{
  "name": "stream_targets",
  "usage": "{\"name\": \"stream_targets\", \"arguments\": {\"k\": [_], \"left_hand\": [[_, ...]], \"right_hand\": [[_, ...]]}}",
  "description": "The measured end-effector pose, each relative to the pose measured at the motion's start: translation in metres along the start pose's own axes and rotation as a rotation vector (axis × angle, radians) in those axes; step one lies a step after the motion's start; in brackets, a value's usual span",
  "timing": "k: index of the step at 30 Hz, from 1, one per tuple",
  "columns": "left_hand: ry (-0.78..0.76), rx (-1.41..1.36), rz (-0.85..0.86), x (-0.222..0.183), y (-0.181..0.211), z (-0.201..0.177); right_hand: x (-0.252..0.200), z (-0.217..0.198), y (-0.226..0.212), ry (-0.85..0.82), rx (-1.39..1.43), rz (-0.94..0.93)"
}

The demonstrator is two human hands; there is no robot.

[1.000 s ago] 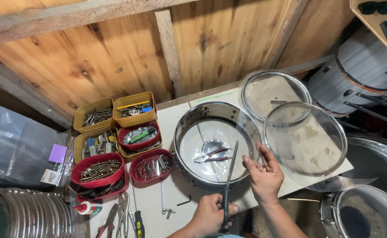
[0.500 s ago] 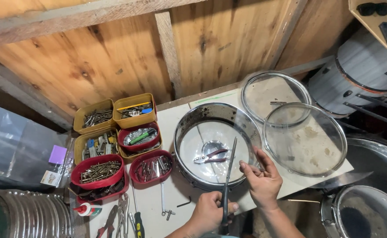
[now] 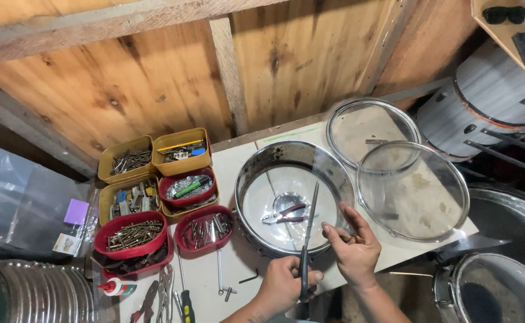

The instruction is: Repairing a snare drum by using tools to adjust or install components like drum heads and snare wires.

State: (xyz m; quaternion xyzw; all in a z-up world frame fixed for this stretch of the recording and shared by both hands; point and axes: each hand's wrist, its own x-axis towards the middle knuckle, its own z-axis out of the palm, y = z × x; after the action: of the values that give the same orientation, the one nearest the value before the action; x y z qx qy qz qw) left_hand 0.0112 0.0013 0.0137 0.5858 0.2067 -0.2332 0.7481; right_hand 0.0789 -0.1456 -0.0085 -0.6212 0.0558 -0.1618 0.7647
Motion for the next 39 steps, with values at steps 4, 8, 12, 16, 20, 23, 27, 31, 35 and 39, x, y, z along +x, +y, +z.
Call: {"name": "stream_targets", "arguments": {"k": [4, 8, 12, 16, 20, 23, 27, 31, 35, 39], "left_hand": [[0.012, 0.019, -0.005, 0.001, 0.001, 0.001], [-0.012, 0.058, 0.009, 0.000, 0.000, 0.003], [-0.008, -0.039, 0.010, 0.002, -0.001, 0.003], [0.041, 0.012, -0.010, -0.008, 0.018, 0.008], [0.019, 0.008, 0.018, -0.005, 0.012, 0.008], [0.018, -0.013, 0.034, -0.003, 0.011, 0.008], [0.023, -0.041, 0.054, 0.000, 0.016, 0.007], [0.016, -0.109, 0.037, 0.002, 0.011, 0.009], [0.002, -0.133, 0.063, 0.003, 0.012, 0.009], [0.019, -0.021, 0.101, 0.001, 0.023, 0.008]], "right_hand": [[0.000, 0.003, -0.003, -0.006, 0.000, -0.049], [0.000, 0.000, -0.005, -0.010, -0.012, -0.072], [-0.002, -0.004, -0.003, -0.055, -0.057, -0.136], [-0.008, -0.002, 0.002, -0.046, -0.071, -0.143], [-0.008, 0.000, -0.004, -0.025, -0.114, -0.211], [-0.009, -0.001, -0.007, -0.035, -0.134, -0.253], [-0.014, -0.002, -0.003, -0.050, -0.139, -0.262], [-0.013, -0.003, -0.003, -0.052, -0.153, -0.275], [-0.011, -0.008, 0.001, -0.069, -0.173, -0.377], [-0.014, -0.009, 0.006, -0.099, -0.165, -0.412]]}}
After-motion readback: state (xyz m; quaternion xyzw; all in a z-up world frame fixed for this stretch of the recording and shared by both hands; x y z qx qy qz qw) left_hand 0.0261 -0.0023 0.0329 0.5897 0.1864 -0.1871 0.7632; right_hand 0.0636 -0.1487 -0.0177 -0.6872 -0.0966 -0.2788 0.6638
